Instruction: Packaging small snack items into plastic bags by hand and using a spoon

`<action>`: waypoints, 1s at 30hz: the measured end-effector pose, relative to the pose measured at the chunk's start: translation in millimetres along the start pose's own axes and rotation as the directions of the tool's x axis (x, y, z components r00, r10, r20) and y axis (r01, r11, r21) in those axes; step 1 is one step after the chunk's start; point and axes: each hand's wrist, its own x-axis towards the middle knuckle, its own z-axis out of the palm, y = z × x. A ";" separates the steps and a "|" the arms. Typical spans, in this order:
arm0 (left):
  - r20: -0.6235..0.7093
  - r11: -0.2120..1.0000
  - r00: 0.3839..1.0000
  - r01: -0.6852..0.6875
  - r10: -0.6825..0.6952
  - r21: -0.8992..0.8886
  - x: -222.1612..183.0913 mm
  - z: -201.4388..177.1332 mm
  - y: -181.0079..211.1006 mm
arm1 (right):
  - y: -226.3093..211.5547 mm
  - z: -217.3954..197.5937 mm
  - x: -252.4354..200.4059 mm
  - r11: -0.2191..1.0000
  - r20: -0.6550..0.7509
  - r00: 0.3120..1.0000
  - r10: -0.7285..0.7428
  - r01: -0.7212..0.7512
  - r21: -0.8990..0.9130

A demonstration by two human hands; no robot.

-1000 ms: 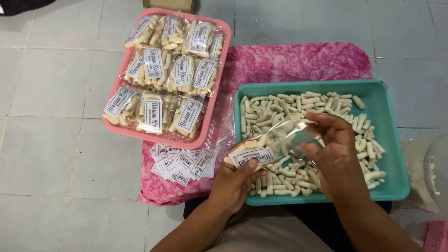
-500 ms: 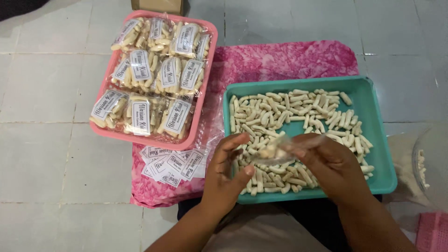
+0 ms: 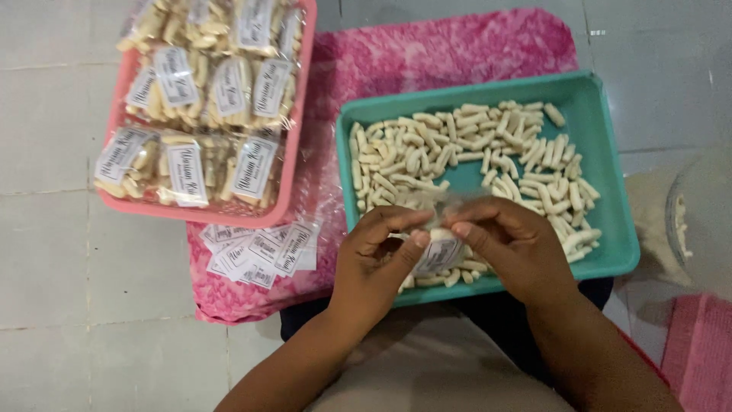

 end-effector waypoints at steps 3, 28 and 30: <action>-0.006 1.000 1.000 0.019 -0.019 -0.003 -10.9 7.0 -6.7 | -2.4 -0.9 -3.6 0.998 -0.001 0.998 -0.061 0.061 -0.011; 0.054 0.984 0.983 0.177 -0.174 -0.038 -36.7 1.2 -13.4 | -11.0 8.5 -59.1 0.927 -0.060 0.992 -0.110 0.081 -0.367; 0.027 0.995 0.994 0.103 -0.103 -0.001 -36.7 1.4 -10.2 | -7.4 7.4 -60.9 0.923 -0.046 0.989 -0.141 0.114 -0.368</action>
